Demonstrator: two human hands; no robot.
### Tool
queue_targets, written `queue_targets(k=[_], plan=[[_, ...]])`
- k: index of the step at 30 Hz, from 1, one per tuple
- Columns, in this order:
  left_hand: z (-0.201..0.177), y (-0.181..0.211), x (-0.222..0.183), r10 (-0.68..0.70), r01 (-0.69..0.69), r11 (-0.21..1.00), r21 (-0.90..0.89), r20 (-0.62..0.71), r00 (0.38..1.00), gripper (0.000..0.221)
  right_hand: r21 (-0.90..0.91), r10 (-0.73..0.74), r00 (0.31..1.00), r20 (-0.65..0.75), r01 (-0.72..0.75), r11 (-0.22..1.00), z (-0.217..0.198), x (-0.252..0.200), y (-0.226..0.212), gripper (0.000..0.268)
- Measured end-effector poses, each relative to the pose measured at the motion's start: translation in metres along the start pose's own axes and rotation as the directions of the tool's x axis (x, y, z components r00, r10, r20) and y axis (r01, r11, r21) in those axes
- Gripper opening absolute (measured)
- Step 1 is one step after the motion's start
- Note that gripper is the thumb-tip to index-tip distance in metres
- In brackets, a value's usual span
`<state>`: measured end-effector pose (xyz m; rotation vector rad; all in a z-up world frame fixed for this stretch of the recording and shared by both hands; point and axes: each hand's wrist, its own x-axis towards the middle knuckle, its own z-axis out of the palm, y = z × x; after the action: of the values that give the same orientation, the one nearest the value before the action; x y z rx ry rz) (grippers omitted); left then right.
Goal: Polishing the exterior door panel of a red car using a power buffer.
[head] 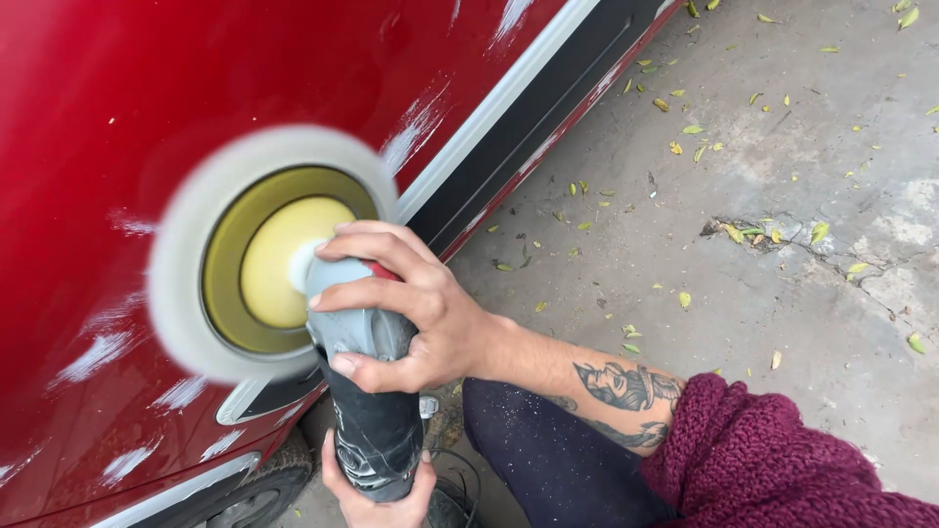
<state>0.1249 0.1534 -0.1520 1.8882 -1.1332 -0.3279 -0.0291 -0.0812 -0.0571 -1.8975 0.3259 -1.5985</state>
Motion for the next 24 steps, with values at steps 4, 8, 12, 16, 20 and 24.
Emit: queue_targets(k=[4, 8, 12, 16, 20, 24], plan=[[0.012, 0.012, 0.002, 0.014, -0.016, 0.998, -0.056, -0.049, 0.999, 0.12, 0.094, 0.138, 0.99, -0.009, -0.137, 0.986, -0.006, 0.01, -0.012, 0.034], [0.044, 0.061, 0.025, -0.029, 0.03, 0.999, -0.029, 0.046, 0.999, 0.118, -0.008, 0.222, 0.97, -0.099, -0.224, 0.975, -0.039, 0.022, 0.002, 0.033], [0.077, 0.101, 0.052, -0.063, 0.064, 0.998, -0.007, 0.112, 0.992, 0.117, -0.057, 0.181, 0.973, -0.143, -0.19, 0.98, -0.08, 0.038, 0.023, 0.033], [0.092, 0.132, 0.078, -0.01, 0.01, 1.0, 0.0, 0.18, 0.984, 0.118, 0.022, 0.165, 0.963, -0.215, -0.164, 0.986, -0.104, 0.065, 0.022, 0.051], [0.087, 0.138, 0.086, 0.01, -0.005, 1.0, -0.027, 0.193, 0.981, 0.116, 0.108, 0.274, 0.924, -0.265, -0.254, 0.961, -0.104, 0.08, 0.015, 0.058], [0.065, 0.109, 0.078, 0.029, -0.016, 0.997, -0.08, 0.164, 0.986, 0.116, -0.148, 0.1, 0.969, -0.226, -0.136, 0.98, -0.078, 0.073, 0.005, 0.046]])
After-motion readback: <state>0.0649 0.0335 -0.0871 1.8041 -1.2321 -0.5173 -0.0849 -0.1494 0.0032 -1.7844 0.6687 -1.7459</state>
